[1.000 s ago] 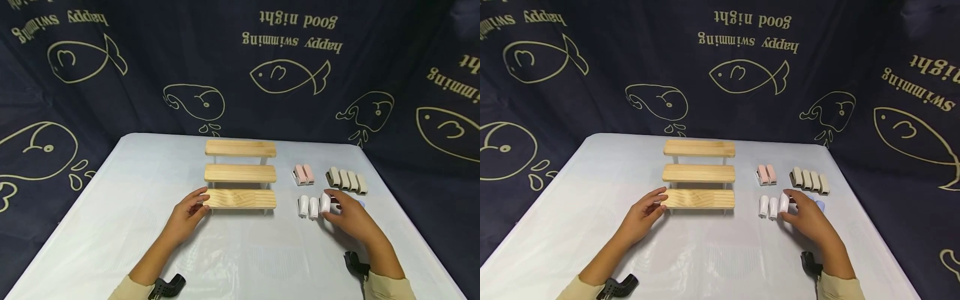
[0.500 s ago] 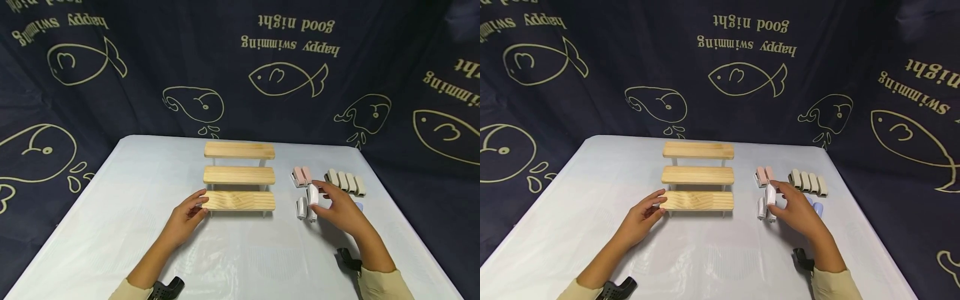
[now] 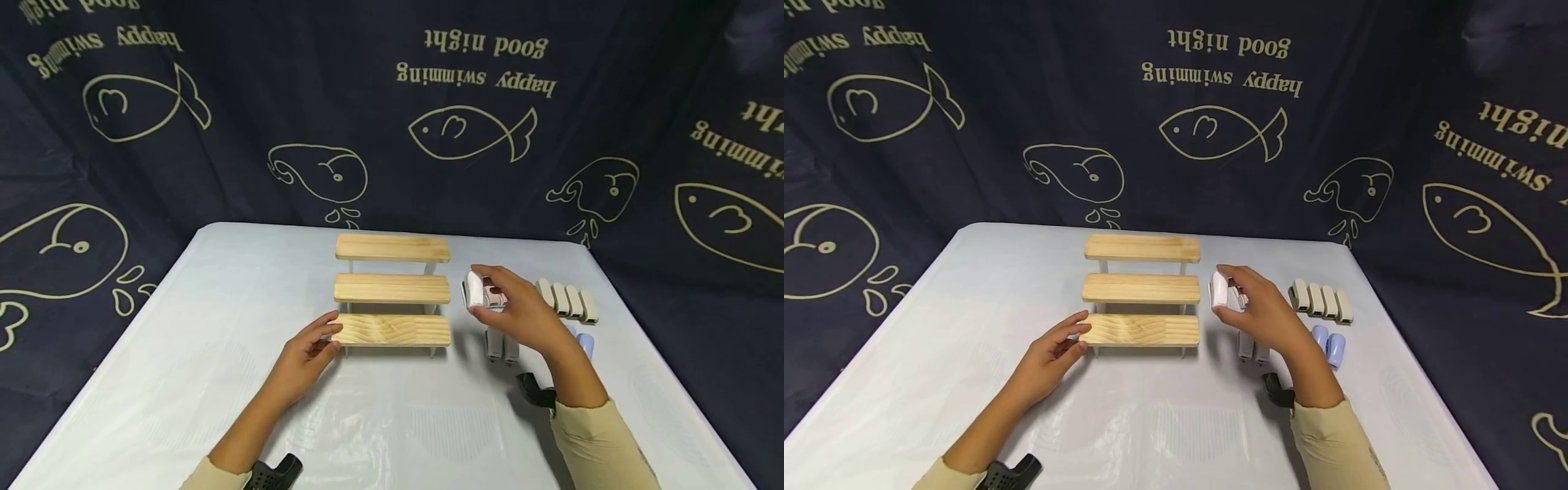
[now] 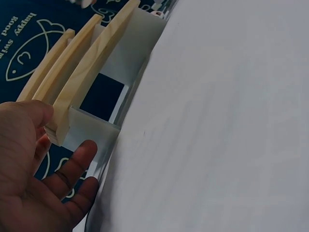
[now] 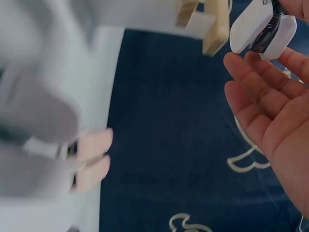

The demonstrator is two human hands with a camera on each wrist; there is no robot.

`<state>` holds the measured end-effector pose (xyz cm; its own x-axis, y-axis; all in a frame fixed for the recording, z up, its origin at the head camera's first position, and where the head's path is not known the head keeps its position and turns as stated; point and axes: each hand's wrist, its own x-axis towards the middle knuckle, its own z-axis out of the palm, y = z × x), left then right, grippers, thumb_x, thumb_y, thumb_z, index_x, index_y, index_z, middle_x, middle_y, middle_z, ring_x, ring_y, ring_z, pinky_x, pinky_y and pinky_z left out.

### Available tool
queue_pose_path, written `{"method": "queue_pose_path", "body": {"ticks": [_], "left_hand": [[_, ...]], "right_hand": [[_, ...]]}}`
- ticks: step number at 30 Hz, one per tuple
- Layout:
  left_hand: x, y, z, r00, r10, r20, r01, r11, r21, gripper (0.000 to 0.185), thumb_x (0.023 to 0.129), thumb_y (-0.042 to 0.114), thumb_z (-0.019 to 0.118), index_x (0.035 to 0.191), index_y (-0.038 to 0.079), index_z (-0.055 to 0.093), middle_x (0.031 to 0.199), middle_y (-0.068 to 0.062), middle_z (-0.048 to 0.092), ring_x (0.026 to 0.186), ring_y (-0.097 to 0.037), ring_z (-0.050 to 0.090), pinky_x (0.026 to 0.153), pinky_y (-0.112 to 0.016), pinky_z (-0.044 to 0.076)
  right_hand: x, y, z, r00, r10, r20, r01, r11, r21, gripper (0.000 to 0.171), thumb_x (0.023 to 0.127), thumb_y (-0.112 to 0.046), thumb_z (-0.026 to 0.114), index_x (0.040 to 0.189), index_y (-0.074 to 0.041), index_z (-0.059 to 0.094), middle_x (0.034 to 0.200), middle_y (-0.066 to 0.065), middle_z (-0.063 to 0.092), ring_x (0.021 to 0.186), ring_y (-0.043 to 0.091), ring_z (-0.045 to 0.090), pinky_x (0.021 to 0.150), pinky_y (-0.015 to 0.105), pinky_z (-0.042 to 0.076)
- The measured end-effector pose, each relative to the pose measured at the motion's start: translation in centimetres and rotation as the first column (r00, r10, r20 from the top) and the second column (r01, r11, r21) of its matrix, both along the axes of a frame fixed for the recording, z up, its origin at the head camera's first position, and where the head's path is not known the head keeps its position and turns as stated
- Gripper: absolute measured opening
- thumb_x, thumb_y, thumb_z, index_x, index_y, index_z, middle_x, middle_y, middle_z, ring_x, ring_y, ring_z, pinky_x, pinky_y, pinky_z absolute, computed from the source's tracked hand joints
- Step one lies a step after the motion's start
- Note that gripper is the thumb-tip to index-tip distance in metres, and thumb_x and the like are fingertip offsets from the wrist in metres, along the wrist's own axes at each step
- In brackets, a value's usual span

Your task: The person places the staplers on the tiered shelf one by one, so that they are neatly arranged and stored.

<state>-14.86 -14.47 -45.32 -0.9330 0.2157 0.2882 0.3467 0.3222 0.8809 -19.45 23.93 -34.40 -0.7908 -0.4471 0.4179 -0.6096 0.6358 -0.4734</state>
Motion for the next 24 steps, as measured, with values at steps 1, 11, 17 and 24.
{"method": "queue_pose_path", "body": {"ticks": [1,11,17,24], "left_hand": [[0.0,0.0,0.0,1.0,0.004,-0.002,-0.004,1.0,-0.002,0.033,0.098,0.013,0.065,0.13,0.006,0.063,0.152,-0.007,0.045,0.101,-0.017,0.066,0.086,-0.027,0.055],[0.0,0.1,0.1,1.0,0.013,0.007,-0.013,1.0,0.002,0.032,0.098,0.014,0.065,0.129,0.007,0.064,0.151,-0.005,0.045,0.1,-0.015,0.066,0.086,-0.027,0.055],[0.1,0.0,0.1,0.999,-0.004,-0.04,0.004,1.0,0.009,0.032,0.098,0.013,0.065,0.129,0.004,0.063,0.151,-0.01,0.045,0.099,-0.017,0.067,0.087,-0.028,0.055],[0.1,-0.1,-0.2,0.999,-0.005,-0.038,0.005,1.0,0.015,0.031,0.098,0.011,0.065,0.129,0.006,0.064,0.151,-0.01,0.045,0.098,-0.019,0.068,0.084,-0.028,0.055]], "right_hand": [[-0.3,-0.5,0.3,1.0,0.012,0.003,-0.012,1.0,-0.006,0.065,0.082,-0.009,0.082,0.14,-0.005,0.053,0.124,0.007,0.062,0.102,0.023,0.06,0.086,0.041,0.051],[-3.1,-5.3,2.4,0.992,0.116,0.047,-0.112,0.991,-0.068,0.064,0.084,-0.011,0.08,0.141,-0.001,0.051,0.13,0.01,0.06,0.111,0.025,0.061,0.093,0.042,0.051],[-4.6,-7.6,3.5,0.982,0.155,0.111,-0.139,0.98,-0.139,0.063,0.086,-0.011,0.079,0.142,-0.005,0.051,0.129,0.008,0.059,0.111,0.024,0.061,0.094,0.043,0.05],[-6.0,-10.1,3.8,0.966,0.182,0.183,-0.156,0.976,-0.15,0.064,0.089,-0.017,0.077,0.145,-0.008,0.048,0.136,0.007,0.054,0.116,0.024,0.058,0.096,0.042,0.049]]}}
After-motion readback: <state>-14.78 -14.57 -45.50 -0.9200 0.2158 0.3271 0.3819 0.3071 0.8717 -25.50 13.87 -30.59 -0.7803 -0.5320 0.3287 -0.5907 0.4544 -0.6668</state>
